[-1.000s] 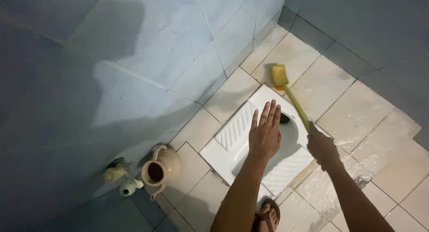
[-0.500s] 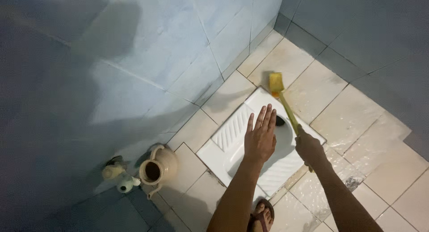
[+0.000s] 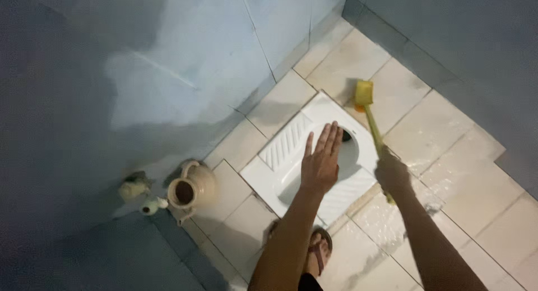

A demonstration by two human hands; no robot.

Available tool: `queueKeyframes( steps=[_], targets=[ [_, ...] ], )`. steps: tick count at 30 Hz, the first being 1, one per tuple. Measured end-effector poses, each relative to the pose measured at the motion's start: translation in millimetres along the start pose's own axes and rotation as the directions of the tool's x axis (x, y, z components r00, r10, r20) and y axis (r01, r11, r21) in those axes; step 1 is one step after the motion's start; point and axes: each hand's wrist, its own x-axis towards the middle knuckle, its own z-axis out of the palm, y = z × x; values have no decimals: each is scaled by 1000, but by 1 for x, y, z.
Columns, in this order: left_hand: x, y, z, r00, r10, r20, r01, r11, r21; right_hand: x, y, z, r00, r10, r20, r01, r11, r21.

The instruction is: The person scrubs the floor tiles and the interior of a squat toilet using a yellow long-handled brush. They then pick up a ceramic jug, pour water into the toilet, and continue scrubbing the surrounding floor area.

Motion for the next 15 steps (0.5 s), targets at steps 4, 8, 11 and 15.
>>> queueKeyframes(
  steps=[4, 8, 11, 15],
  targets=[
    [-5, 7, 2, 997, -57, 51, 57, 998, -4, -13, -21, 22, 995, -101, -18, 101, 995, 19],
    [-16, 7, 2, 995, -62, 75, 62, 998, 5, -28, -33, 19, 990, -110, 88, 125, 976, -177],
    [-26, 5, 3, 995, -41, 88, 41, 999, -2, -44, -20, 8, 994, 41, 105, -21, 983, -181],
    [-34, -4, 1, 993, -34, 111, 35, 999, -1, -53, 5, -4, 992, 115, 55, -110, 990, -88]
  ],
)
